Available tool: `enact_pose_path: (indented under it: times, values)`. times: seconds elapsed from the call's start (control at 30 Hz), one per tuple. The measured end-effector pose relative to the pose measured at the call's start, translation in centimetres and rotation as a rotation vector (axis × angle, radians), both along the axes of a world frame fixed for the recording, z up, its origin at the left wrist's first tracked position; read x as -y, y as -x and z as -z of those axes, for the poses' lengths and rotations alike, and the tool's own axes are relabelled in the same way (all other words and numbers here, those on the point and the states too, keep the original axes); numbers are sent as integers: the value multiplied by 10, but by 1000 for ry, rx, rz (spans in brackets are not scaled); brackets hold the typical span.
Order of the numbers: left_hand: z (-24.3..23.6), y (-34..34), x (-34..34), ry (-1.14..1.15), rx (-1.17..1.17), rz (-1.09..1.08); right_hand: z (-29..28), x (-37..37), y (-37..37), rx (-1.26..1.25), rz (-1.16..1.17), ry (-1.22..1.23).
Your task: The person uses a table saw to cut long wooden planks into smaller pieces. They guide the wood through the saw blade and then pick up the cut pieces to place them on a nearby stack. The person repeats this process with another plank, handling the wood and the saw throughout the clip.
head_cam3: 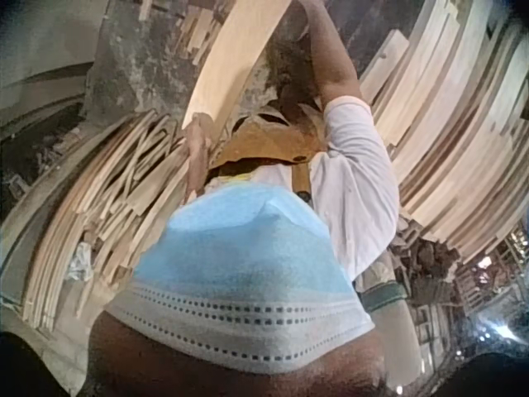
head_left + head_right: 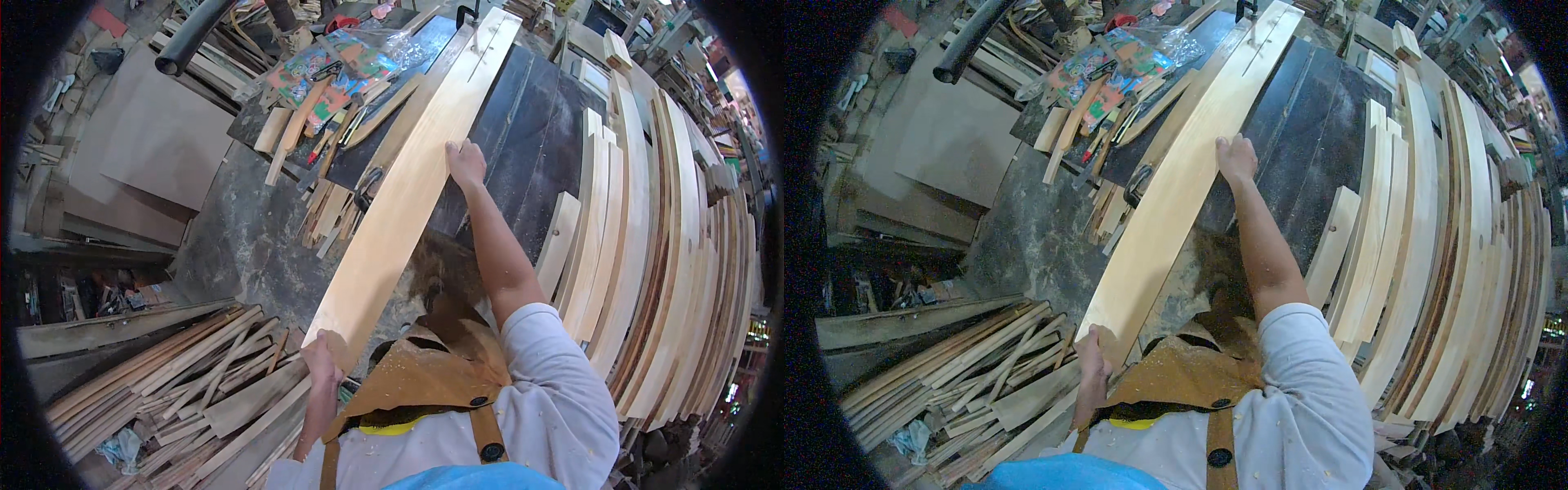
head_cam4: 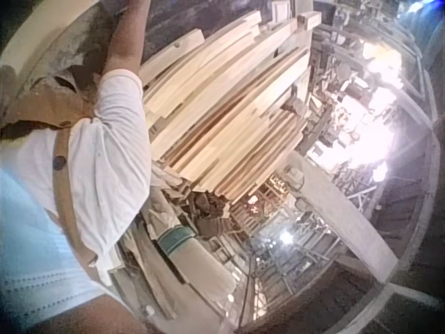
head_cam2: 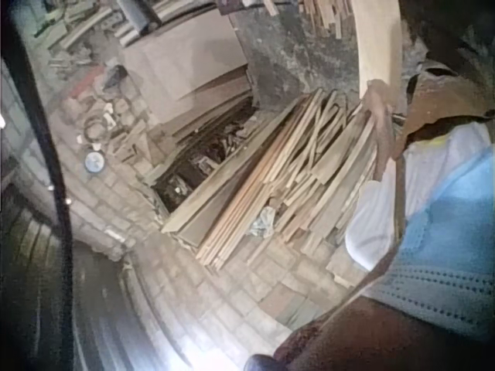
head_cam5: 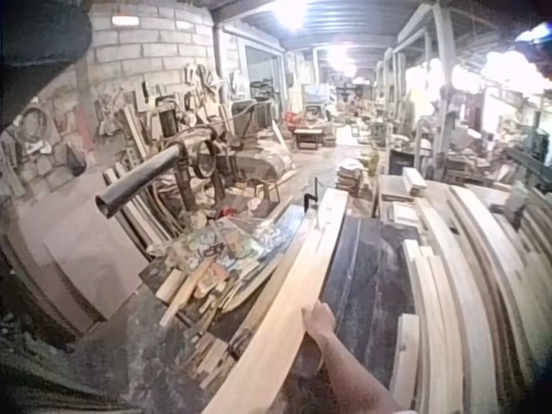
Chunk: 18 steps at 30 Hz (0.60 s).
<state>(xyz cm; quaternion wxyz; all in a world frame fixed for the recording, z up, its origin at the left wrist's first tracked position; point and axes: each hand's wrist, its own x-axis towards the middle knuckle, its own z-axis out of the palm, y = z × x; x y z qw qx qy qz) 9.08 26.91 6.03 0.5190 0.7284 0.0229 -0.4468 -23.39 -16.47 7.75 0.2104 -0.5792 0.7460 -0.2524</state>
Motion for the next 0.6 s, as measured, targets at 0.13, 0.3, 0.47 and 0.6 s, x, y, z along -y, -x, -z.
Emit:
enact_pose_path:
  times: [0.13, 0.3, 0.47, 0.6]
  values:
    - [-18, 21, 27, 17, 51, -7, 3, 20, 11, 11, -4, -15]
    - [-8, 11, 21, -33, 100, 142, -7, 20, 6, 49, 29, -62]
    - [6, -5, 14, -61, 103, 226, -20, 5, -5, 84, 57, -86]
    - [-25, 14, 28, -266, 166, 282, -11, -25, -12, 42, 52, -30]
